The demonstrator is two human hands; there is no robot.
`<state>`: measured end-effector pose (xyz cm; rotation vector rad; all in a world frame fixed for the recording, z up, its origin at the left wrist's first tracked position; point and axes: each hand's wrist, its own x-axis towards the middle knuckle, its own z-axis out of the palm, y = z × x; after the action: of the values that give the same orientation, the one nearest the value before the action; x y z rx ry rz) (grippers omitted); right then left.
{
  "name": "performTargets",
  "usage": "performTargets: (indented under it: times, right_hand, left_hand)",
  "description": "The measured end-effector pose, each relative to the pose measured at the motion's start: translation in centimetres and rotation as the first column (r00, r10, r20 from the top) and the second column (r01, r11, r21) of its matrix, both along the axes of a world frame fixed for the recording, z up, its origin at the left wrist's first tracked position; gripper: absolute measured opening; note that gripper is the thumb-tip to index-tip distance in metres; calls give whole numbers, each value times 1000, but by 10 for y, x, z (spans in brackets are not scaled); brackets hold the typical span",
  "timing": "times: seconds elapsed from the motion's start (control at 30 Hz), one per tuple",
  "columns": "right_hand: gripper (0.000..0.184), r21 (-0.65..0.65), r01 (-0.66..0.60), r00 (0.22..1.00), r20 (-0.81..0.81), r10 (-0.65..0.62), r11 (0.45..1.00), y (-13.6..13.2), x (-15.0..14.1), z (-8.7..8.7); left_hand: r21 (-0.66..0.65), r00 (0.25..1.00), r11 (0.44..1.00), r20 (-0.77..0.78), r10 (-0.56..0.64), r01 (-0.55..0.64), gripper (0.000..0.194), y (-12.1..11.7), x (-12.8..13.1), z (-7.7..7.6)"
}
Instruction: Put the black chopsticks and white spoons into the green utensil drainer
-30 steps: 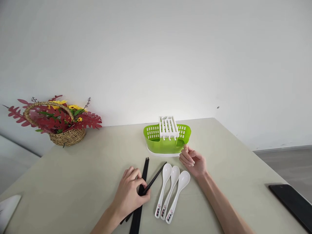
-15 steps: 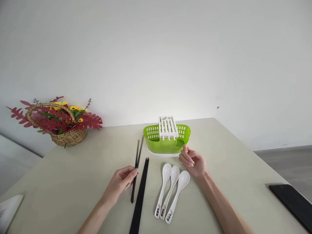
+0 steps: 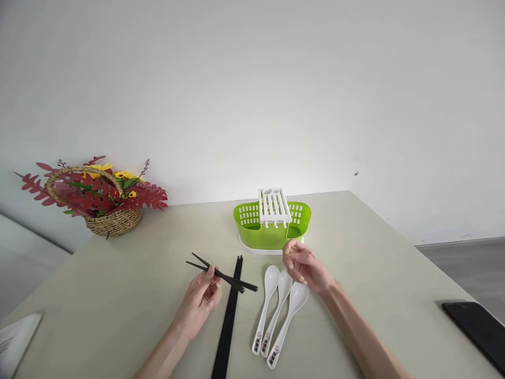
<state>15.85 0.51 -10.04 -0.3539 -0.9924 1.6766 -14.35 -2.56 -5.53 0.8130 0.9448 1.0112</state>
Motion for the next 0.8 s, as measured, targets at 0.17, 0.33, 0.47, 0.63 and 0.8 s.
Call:
performTargets:
  times: [0.17, 0.33, 0.47, 0.63, 0.8]
  right_hand:
    - [19, 102, -69, 967, 253, 42, 992, -9, -12, 7]
    - [29, 125, -148, 933, 346, 97, 981, -11, -15, 13]
    - [32, 47, -199, 907, 388, 165, 979, -11, -17, 12]
    - [28, 4, -234, 897, 387, 214, 972, -12, -21, 9]
    - [32, -12, -235, 893, 393, 221, 972, -12, -22, 10]
  left_hand:
    - [43, 997, 997, -59, -54, 57, 54, -3, 5, -7]
    - [55, 986, 998, -164, -29, 38, 51, -6, 9, -11]
    - [8, 991, 1000, -135, -5, 6, 52, -6, 12, -12]
    - [1, 988, 1000, -156, 5, -5, 50, -7, 12, -15]
    - [26, 982, 1000, -189, 8, -3, 50, -8, 13, -14]
